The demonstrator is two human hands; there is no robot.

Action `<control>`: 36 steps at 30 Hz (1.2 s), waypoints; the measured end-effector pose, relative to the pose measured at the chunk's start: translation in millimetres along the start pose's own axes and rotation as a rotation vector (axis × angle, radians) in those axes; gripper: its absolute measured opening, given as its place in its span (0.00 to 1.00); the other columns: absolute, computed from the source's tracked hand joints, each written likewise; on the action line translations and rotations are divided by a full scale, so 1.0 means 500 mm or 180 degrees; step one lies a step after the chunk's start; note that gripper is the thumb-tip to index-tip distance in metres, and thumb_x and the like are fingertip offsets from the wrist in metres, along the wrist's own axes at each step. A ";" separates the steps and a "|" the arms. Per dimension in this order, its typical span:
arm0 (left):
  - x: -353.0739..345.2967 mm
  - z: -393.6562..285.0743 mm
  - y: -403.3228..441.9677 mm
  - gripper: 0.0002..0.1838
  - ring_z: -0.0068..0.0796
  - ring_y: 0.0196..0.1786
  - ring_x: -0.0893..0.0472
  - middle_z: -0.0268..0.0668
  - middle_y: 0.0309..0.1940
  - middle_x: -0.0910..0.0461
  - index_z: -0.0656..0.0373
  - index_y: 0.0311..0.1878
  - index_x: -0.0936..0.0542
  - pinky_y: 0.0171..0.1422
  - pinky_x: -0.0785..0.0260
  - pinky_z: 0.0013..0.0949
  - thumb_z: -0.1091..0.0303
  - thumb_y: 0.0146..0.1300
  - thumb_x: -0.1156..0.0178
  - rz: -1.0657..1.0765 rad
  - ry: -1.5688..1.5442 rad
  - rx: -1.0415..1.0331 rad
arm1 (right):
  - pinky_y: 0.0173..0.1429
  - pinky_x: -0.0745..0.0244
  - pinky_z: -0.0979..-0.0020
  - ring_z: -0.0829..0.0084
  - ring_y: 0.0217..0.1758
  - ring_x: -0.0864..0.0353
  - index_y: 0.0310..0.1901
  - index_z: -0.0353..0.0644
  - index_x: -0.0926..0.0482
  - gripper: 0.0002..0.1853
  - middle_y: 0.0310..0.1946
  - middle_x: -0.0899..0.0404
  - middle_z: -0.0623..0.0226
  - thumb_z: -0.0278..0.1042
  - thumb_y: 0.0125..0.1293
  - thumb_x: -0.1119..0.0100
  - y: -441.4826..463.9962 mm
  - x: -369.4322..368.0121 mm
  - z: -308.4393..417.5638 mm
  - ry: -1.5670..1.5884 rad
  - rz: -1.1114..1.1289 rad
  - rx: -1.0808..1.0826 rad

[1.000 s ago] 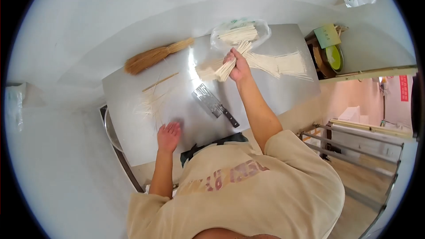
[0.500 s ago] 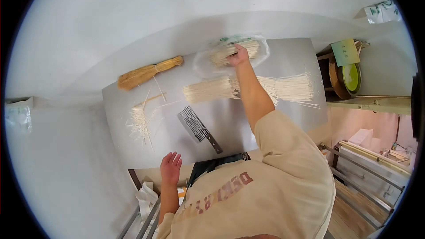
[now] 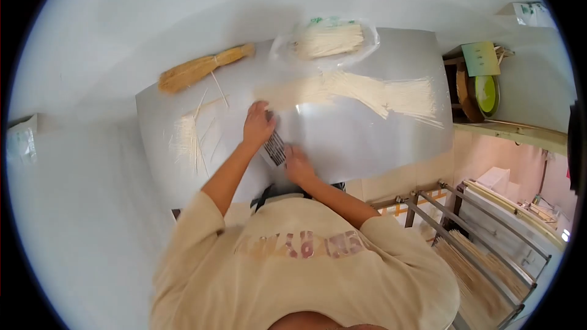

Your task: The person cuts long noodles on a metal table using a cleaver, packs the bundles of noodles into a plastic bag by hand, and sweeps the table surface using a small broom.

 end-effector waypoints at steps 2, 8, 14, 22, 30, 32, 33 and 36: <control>-0.028 -0.013 0.042 0.37 0.57 0.72 0.33 0.54 0.68 0.31 0.65 0.66 0.30 0.77 0.39 0.50 0.60 0.56 0.29 0.0372 0.0330 -0.0184 | 0.66 0.24 0.57 0.49 0.62 0.25 0.62 0.31 0.30 0.31 0.54 0.25 0.47 0.35 0.58 0.37 0.014 -0.048 -0.025 -0.0155 0.0082 -0.0337; -0.092 -0.051 0.148 0.59 0.50 0.82 0.48 0.51 0.79 0.44 0.68 0.77 0.42 0.85 0.53 0.49 0.50 0.46 0.24 0.1326 0.1512 -0.0855 | 0.62 0.25 0.50 0.42 0.60 0.24 0.55 0.35 0.25 0.25 0.55 0.22 0.46 0.26 0.52 0.41 -0.058 -0.040 -0.109 0.0822 0.0088 -0.1198; -0.140 -0.047 0.182 0.51 0.49 0.77 0.39 0.53 0.72 0.37 0.67 0.75 0.39 0.81 0.47 0.51 0.59 0.48 0.27 0.1373 0.1514 -0.0977 | 0.37 0.17 0.62 0.58 0.34 0.13 0.51 0.40 0.24 0.17 0.36 0.16 0.56 0.23 0.59 0.41 -0.242 0.014 -0.190 0.3712 0.0230 -0.2846; -0.184 -0.062 0.128 0.12 0.39 0.55 0.24 0.39 0.49 0.23 0.53 0.49 0.23 0.55 0.30 0.48 0.69 0.64 0.48 0.0079 0.1272 -0.0640 | 0.44 0.11 0.55 0.58 0.44 0.12 0.55 0.39 0.26 0.11 0.45 0.17 0.58 0.24 0.75 0.52 -0.207 -0.019 -0.226 0.5583 -0.0951 -0.2882; -0.145 -0.062 -0.032 0.22 0.44 0.59 0.28 0.42 0.52 0.26 0.58 0.54 0.24 0.60 0.34 0.47 0.77 0.53 0.40 0.0529 0.0603 -0.0270 | 0.48 0.11 0.57 0.60 0.49 0.14 0.60 0.41 0.27 0.13 0.48 0.17 0.61 0.25 0.76 0.51 -0.173 -0.027 -0.192 0.5652 -0.0600 -0.2703; -0.129 -0.070 -0.067 0.21 0.44 0.60 0.28 0.42 0.53 0.27 0.58 0.53 0.24 0.61 0.35 0.47 0.77 0.53 0.40 0.0472 0.0523 -0.0534 | 0.48 0.11 0.58 0.61 0.49 0.14 0.60 0.42 0.26 0.14 0.48 0.17 0.61 0.25 0.76 0.50 -0.170 -0.019 -0.202 0.5516 -0.0447 -0.2667; -0.116 -0.079 -0.076 0.21 0.44 0.60 0.28 0.42 0.53 0.27 0.58 0.53 0.24 0.62 0.35 0.46 0.76 0.53 0.40 0.0416 0.0452 -0.0804 | 0.48 0.11 0.59 0.62 0.48 0.14 0.60 0.42 0.26 0.14 0.48 0.16 0.62 0.25 0.76 0.50 -0.163 -0.014 -0.205 0.5346 -0.0292 -0.2621; -0.097 -0.066 -0.077 0.19 0.44 0.59 0.27 0.42 0.50 0.24 0.57 0.50 0.23 0.65 0.34 0.47 0.75 0.52 0.39 0.0371 0.0461 -0.0681 | 0.46 0.12 0.62 0.63 0.46 0.13 0.59 0.42 0.25 0.13 0.47 0.16 0.63 0.24 0.76 0.48 -0.151 0.013 -0.201 0.5073 -0.0017 -0.2459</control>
Point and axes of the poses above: each hand's wrist, its own y-axis towards the middle knuckle, its own x-axis out of the back of the hand, z = x × y, the point moved 7 cm from there along y, towards the middle knuckle
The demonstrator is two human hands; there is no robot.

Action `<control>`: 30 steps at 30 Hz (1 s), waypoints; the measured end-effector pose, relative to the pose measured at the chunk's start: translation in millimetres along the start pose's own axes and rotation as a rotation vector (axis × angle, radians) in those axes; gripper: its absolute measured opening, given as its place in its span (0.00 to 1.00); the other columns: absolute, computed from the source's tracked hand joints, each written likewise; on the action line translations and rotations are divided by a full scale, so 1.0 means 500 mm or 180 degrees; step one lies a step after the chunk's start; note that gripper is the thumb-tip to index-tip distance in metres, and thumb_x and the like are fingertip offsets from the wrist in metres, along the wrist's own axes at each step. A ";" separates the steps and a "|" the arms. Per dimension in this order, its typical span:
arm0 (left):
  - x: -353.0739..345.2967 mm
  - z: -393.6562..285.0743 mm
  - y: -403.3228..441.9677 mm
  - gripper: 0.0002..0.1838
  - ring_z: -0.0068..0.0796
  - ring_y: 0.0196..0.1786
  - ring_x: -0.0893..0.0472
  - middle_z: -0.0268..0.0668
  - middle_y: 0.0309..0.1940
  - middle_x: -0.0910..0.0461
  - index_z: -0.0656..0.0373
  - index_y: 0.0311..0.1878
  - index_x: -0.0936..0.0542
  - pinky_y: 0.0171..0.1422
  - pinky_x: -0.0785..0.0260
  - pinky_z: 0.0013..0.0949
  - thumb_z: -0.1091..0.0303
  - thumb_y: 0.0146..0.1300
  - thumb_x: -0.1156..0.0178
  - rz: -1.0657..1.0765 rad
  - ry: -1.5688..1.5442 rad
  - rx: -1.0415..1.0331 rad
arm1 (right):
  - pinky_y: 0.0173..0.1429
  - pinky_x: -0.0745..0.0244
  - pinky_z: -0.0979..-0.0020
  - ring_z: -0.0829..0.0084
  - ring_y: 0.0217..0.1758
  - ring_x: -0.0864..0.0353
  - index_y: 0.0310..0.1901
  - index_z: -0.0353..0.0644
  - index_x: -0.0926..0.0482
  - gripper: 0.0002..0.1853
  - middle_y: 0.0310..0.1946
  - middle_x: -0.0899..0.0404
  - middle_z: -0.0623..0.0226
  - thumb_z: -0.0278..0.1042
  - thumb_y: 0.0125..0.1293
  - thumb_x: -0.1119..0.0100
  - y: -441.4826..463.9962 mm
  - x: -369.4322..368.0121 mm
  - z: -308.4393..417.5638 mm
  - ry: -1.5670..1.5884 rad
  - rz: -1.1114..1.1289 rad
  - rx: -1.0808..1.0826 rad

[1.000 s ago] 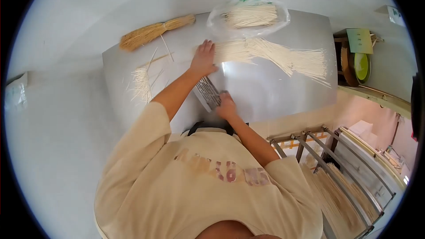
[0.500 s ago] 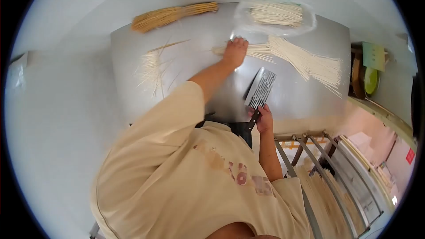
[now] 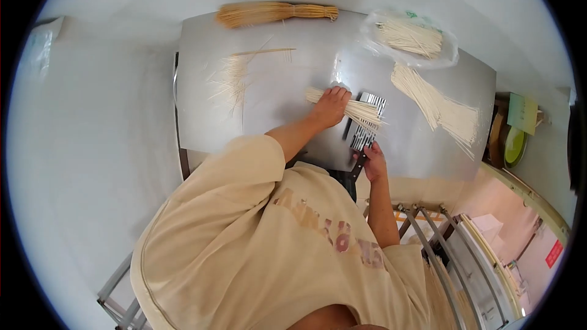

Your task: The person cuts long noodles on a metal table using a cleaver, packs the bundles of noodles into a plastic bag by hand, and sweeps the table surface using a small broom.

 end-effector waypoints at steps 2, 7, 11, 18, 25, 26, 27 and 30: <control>-0.004 0.030 0.009 0.17 0.45 0.56 0.24 0.43 0.47 0.22 0.57 0.48 0.23 0.63 0.32 0.47 0.74 0.54 0.39 0.0178 0.0056 0.0048 | 0.45 0.12 0.64 0.64 0.43 0.12 0.59 0.41 0.25 0.13 0.45 0.16 0.64 0.24 0.76 0.48 -0.012 -0.013 0.033 -0.0170 0.0143 0.0053; 0.069 0.065 0.030 0.09 0.54 0.41 0.17 0.52 0.37 0.18 0.59 0.44 0.23 0.49 0.25 0.50 0.65 0.66 0.39 0.0367 -0.0753 0.0612 | 0.52 0.17 0.61 0.64 0.51 0.16 0.61 0.39 0.26 0.15 0.50 0.18 0.61 0.28 0.74 0.46 0.020 0.072 0.052 -0.1302 -0.0183 -0.0125; 0.117 0.040 0.041 0.13 0.45 0.36 0.18 0.45 0.34 0.18 0.59 0.41 0.23 0.44 0.25 0.44 0.58 0.70 0.37 0.0473 -0.1449 0.0522 | 0.72 0.34 0.50 0.52 0.71 0.31 0.65 0.32 0.28 0.36 0.63 0.29 0.46 0.48 0.63 0.28 -0.024 0.005 0.184 -0.3804 -0.1289 0.2041; 0.187 -0.109 -0.052 0.16 0.22 0.27 0.29 0.30 0.22 0.27 0.54 0.32 0.23 0.34 0.38 0.29 0.54 0.66 0.31 0.3389 -0.4467 0.0919 | 0.77 0.39 0.53 0.61 0.61 0.22 0.56 0.35 0.23 0.20 0.54 0.20 0.54 0.44 0.73 0.38 -0.125 -0.449 0.259 -0.0146 0.1687 0.0625; 0.221 0.019 -0.087 0.34 0.47 0.62 0.23 0.50 0.59 0.23 0.63 0.63 0.25 0.69 0.33 0.42 0.59 0.54 0.27 0.1983 -0.2072 -0.0322 | 0.69 0.32 0.61 0.69 0.40 0.19 0.30 0.43 0.25 0.14 0.27 0.21 0.68 0.38 0.73 0.37 -0.133 -0.494 0.241 -0.0774 0.0847 0.2153; 0.197 0.047 -0.115 0.34 0.47 0.62 0.23 0.50 0.59 0.23 0.63 0.63 0.25 0.69 0.33 0.42 0.59 0.54 0.27 0.1983 -0.2077 -0.0320 | 0.69 0.32 0.61 0.69 0.40 0.19 0.30 0.43 0.25 0.14 0.27 0.21 0.68 0.38 0.73 0.37 -0.109 -0.481 0.219 -0.0777 0.0846 0.2149; 0.191 0.095 -0.129 0.36 0.49 0.66 0.27 0.52 0.64 0.27 0.63 0.65 0.27 0.71 0.34 0.43 0.60 0.54 0.28 0.1487 -0.1774 0.0167 | 0.57 0.30 0.68 0.74 0.38 0.21 0.32 0.41 0.22 0.12 0.28 0.21 0.71 0.38 0.71 0.34 -0.076 -0.454 0.200 -0.1118 0.0391 0.2221; 0.158 0.156 -0.169 0.40 0.54 0.70 0.30 0.55 0.67 0.30 0.63 0.69 0.30 0.74 0.36 0.45 0.60 0.53 0.27 0.0751 -0.1545 0.1199 | 0.43 0.29 0.77 0.83 0.36 0.24 0.39 0.37 0.15 0.12 0.32 0.18 0.74 0.39 0.69 0.30 0.013 -0.401 0.158 -0.1621 -0.0205 0.2142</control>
Point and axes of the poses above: each hand's wrist, its own y-axis towards the middle knuckle, its own x-axis out of the back of the hand, z = x × y, the point moved 7 cm from there along y, towards the middle knuckle
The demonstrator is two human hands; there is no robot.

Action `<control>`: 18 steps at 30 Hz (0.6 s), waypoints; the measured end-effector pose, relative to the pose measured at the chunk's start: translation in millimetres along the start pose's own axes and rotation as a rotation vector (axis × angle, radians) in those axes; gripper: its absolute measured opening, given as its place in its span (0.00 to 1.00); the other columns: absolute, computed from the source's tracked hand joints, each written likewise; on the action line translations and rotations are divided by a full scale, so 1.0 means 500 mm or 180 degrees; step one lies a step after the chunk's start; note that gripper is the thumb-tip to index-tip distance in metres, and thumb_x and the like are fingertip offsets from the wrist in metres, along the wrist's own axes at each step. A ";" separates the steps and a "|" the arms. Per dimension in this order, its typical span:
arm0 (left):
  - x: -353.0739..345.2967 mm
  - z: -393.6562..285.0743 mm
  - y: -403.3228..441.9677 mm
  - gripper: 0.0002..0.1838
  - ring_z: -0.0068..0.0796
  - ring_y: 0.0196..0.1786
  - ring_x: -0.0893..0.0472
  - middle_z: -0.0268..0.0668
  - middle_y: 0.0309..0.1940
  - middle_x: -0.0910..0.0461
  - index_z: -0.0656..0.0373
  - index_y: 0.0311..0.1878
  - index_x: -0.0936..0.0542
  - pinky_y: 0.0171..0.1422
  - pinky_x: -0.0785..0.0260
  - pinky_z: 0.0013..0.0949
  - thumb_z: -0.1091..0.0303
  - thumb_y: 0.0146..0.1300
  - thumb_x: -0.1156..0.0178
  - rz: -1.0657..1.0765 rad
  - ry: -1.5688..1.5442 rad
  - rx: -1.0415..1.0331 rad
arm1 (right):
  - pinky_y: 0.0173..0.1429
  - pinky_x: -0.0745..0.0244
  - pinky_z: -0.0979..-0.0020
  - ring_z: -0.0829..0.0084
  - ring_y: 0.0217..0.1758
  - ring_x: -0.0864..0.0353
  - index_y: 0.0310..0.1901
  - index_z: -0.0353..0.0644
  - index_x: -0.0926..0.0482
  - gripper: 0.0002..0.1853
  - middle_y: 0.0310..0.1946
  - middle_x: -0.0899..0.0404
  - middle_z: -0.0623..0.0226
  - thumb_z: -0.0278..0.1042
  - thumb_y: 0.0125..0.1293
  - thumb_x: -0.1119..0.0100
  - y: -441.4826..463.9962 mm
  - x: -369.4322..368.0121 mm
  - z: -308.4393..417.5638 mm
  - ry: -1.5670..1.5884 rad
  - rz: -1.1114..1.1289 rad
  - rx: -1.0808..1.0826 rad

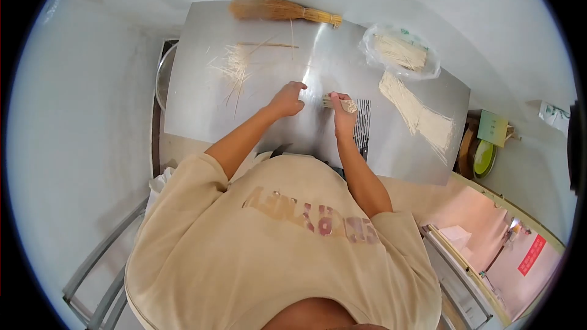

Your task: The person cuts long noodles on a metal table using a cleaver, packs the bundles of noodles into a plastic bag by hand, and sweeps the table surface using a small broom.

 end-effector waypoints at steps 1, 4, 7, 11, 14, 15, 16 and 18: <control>0.009 0.021 -0.011 0.43 0.56 0.70 0.31 0.56 0.67 0.30 0.63 0.71 0.31 0.75 0.36 0.46 0.59 0.53 0.27 -0.0360 -0.0184 0.0455 | 0.42 0.29 0.77 0.83 0.36 0.24 0.40 0.36 0.15 0.12 0.32 0.18 0.74 0.39 0.69 0.31 0.014 -0.001 -0.012 -0.0075 -0.0094 0.0008; 0.001 -0.050 -0.036 0.45 0.58 0.70 0.31 0.56 0.67 0.30 0.65 0.71 0.33 0.76 0.37 0.49 0.57 0.53 0.26 -0.1008 -0.0226 -0.0059 | 0.42 0.26 0.73 0.79 0.34 0.21 0.38 0.36 0.17 0.13 0.31 0.16 0.70 0.39 0.71 0.33 0.034 -0.008 0.028 -0.0079 -0.0134 0.0135; 0.014 -0.169 -0.050 0.43 0.59 0.70 0.31 0.56 0.67 0.30 0.66 0.69 0.33 0.76 0.39 0.51 0.54 0.56 0.27 -0.1332 0.0092 -0.0712 | 0.42 0.21 0.67 0.66 0.34 0.16 0.33 0.40 0.24 0.13 0.26 0.18 0.63 0.38 0.73 0.37 0.045 -0.012 0.097 0.1189 0.0037 -0.0122; -0.026 -0.211 -0.025 0.29 0.51 0.50 0.19 0.46 0.52 0.20 0.62 0.61 0.28 0.56 0.27 0.50 0.55 0.64 0.31 -0.0723 0.0232 -0.0596 | 0.59 0.23 0.51 0.57 0.46 0.16 0.41 0.37 0.23 0.21 0.37 0.18 0.54 0.52 0.75 0.40 0.065 0.021 0.095 0.1700 0.0505 -0.1086; -0.083 -0.194 -0.042 0.19 0.34 0.33 0.21 0.34 0.42 0.20 0.57 0.55 0.26 0.37 0.27 0.39 0.57 0.69 0.35 0.0734 -0.1596 0.0237 | 0.67 0.28 0.50 0.53 0.63 0.21 0.65 0.29 0.32 0.41 0.60 0.22 0.43 0.67 0.74 0.48 0.025 0.006 0.174 0.2946 0.1543 -0.1254; -0.114 -0.200 -0.067 0.15 0.25 0.26 0.25 0.29 0.37 0.22 0.56 0.52 0.26 0.29 0.31 0.33 0.58 0.72 0.38 0.1584 -0.3417 0.0694 | 0.75 0.36 0.46 0.50 0.76 0.35 0.77 0.27 0.49 0.59 0.75 0.39 0.41 0.81 0.67 0.58 0.027 0.026 0.131 0.2522 0.1932 -0.1146; -0.119 -0.185 -0.073 0.15 0.25 0.26 0.25 0.29 0.37 0.22 0.56 0.52 0.26 0.29 0.31 0.33 0.58 0.72 0.38 0.1633 -0.3387 0.0718 | 0.75 0.36 0.46 0.50 0.76 0.35 0.77 0.27 0.49 0.59 0.75 0.39 0.41 0.81 0.67 0.58 0.026 0.044 0.097 0.2559 0.1884 -0.1136; -0.146 -0.172 -0.086 0.12 0.17 0.24 0.33 0.25 0.32 0.29 0.56 0.53 0.26 0.28 0.36 0.26 0.60 0.75 0.41 0.2450 -0.5461 0.1149 | 0.76 0.38 0.46 0.50 0.76 0.36 0.78 0.27 0.50 0.63 0.76 0.40 0.42 0.86 0.64 0.59 0.013 0.065 -0.008 0.2385 0.1314 -0.2221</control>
Point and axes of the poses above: each hand's wrist, its own y-axis towards the middle knuckle, its own x-axis out of the back of the hand, z = x × y, the point moved 7 cm from there along y, towards the middle knuckle
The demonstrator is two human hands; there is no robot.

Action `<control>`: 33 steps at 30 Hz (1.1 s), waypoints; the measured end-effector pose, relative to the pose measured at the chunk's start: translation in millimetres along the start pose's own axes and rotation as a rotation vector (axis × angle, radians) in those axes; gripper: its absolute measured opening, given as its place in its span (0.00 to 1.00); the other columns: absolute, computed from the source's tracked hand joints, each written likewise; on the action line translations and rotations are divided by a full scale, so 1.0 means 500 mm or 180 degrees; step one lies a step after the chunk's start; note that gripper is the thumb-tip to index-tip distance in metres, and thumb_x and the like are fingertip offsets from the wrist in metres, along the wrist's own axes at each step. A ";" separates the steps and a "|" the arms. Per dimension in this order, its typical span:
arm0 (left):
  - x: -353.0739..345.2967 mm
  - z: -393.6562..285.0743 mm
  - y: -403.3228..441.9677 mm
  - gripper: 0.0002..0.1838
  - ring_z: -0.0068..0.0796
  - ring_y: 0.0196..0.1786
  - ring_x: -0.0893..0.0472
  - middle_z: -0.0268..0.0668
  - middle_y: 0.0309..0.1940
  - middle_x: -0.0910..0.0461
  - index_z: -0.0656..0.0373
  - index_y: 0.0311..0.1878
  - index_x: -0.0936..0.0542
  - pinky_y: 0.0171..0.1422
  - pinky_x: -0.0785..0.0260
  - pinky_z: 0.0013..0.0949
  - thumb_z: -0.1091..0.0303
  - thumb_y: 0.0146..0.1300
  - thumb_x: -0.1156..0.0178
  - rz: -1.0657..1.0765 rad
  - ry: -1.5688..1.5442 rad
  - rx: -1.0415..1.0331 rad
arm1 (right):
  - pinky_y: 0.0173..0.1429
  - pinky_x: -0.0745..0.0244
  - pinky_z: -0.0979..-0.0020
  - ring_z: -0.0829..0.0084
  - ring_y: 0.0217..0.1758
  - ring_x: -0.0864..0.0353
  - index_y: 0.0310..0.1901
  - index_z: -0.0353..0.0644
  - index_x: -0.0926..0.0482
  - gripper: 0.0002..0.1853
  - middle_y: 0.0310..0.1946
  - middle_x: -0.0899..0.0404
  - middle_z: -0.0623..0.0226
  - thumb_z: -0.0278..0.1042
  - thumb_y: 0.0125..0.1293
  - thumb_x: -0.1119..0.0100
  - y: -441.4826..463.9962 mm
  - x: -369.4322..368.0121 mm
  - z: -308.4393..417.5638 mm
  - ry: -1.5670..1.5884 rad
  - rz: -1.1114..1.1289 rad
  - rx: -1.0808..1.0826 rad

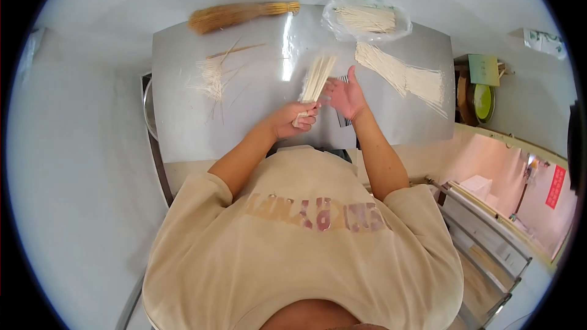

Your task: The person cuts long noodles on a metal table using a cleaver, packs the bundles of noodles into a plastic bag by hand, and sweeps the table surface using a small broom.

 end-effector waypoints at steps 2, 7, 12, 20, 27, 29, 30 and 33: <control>0.022 0.005 -0.005 0.13 0.17 0.25 0.34 0.26 0.33 0.29 0.57 0.54 0.26 0.29 0.36 0.26 0.60 0.75 0.41 -0.0102 -0.0003 0.0028 | 0.76 0.40 0.46 0.53 0.78 0.38 0.79 0.28 0.54 0.66 0.77 0.42 0.43 0.88 0.62 0.62 -0.006 0.031 -0.030 0.0035 -0.0139 -0.0110; -0.009 0.027 -0.024 0.20 0.20 0.30 0.30 0.30 0.36 0.27 0.61 0.64 0.28 0.36 0.31 0.28 0.62 0.76 0.42 -0.0338 0.0517 0.0123 | 0.76 0.37 0.44 0.48 0.77 0.36 0.76 0.28 0.47 0.56 0.76 0.40 0.41 0.79 0.70 0.61 -0.026 -0.047 -0.043 0.0190 0.0764 0.0132; -0.071 0.036 -0.031 0.24 0.36 0.56 0.17 0.44 0.57 0.20 0.65 0.71 0.31 0.61 0.22 0.43 0.66 0.78 0.46 -0.0197 0.0803 0.0360 | 0.78 0.39 0.41 0.47 0.79 0.39 0.76 0.29 0.44 0.48 0.75 0.40 0.41 0.69 0.74 0.55 -0.025 -0.084 0.003 0.0839 0.0782 0.0503; -0.047 0.021 -0.006 0.24 0.42 0.58 0.16 0.47 0.57 0.19 0.64 0.71 0.31 0.62 0.21 0.47 0.63 0.77 0.44 -0.0533 0.1399 0.0117 | 0.80 0.42 0.41 0.48 0.80 0.41 0.76 0.30 0.44 0.42 0.75 0.40 0.41 0.58 0.76 0.51 -0.039 -0.109 0.041 0.0719 0.1008 0.0855; -0.095 0.010 -0.009 0.21 0.25 0.35 0.18 0.34 0.36 0.20 0.62 0.66 0.27 0.36 0.23 0.31 0.60 0.76 0.44 -0.0172 0.0862 0.0254 | 0.81 0.45 0.41 0.48 0.81 0.43 0.77 0.32 0.45 0.40 0.76 0.40 0.42 0.54 0.75 0.49 -0.064 -0.135 0.061 0.0791 0.1218 0.1021; -0.080 0.007 -0.008 0.17 0.13 0.24 0.29 0.26 0.24 0.32 0.61 0.63 0.26 0.24 0.38 0.25 0.64 0.77 0.46 -0.0117 0.1311 0.0370 | 0.82 0.45 0.41 0.48 0.81 0.44 0.77 0.32 0.46 0.41 0.76 0.42 0.43 0.54 0.75 0.47 -0.067 -0.141 0.064 0.0859 0.1282 0.1034; -0.070 0.000 -0.007 0.17 0.13 0.24 0.29 0.26 0.24 0.32 0.61 0.63 0.26 0.24 0.38 0.25 0.64 0.77 0.46 -0.0115 0.1324 0.0375 | 0.80 0.42 0.44 0.50 0.78 0.38 0.76 0.33 0.43 0.38 0.71 0.34 0.44 0.51 0.75 0.47 -0.066 -0.143 0.060 0.0951 0.1331 0.0945; -0.112 0.009 -0.020 0.17 0.18 0.28 0.23 0.30 0.28 0.26 0.60 0.63 0.27 0.29 0.30 0.27 0.65 0.76 0.45 0.0720 0.0867 0.0742 | 0.70 0.31 0.52 0.58 0.61 0.27 0.73 0.34 0.36 0.33 0.52 0.24 0.54 0.46 0.74 0.43 -0.043 -0.134 0.040 0.0998 0.1186 0.0679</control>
Point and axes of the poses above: each hand's wrist, its own y-axis towards the middle knuckle, its own x-axis out of the back of the hand, z = x × y, the point moved 7 cm from there along y, towards the middle knuckle
